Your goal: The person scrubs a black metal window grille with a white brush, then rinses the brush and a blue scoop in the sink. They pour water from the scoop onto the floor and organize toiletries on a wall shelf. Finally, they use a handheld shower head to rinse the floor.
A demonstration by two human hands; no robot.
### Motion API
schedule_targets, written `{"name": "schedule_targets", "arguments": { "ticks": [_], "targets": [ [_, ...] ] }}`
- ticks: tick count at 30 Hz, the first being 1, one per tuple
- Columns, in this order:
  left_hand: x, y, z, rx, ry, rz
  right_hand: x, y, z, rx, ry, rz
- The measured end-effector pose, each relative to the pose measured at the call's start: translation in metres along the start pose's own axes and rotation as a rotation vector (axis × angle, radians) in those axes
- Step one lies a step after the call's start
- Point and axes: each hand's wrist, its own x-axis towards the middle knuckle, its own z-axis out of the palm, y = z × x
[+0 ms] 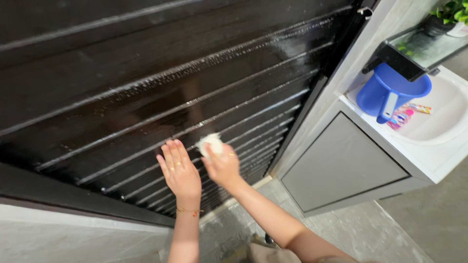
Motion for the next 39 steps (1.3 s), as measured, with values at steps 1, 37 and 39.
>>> {"name": "schedule_targets", "arguments": {
  "ticks": [1,37,39],
  "targets": [
    [-0.002,-0.002,-0.002,-0.003,-0.011,0.0,-0.004,-0.01,-0.004,0.155,0.045,-0.016],
    [-0.018,-0.015,-0.025,-0.131,0.164,-0.194,0.046,0.261,-0.064,-0.051,0.179,0.572],
    [-0.039,-0.038,-0.045,-0.103,0.253,-0.351,0.04,0.227,-0.053,0.007,0.167,0.585]
  ]
}}
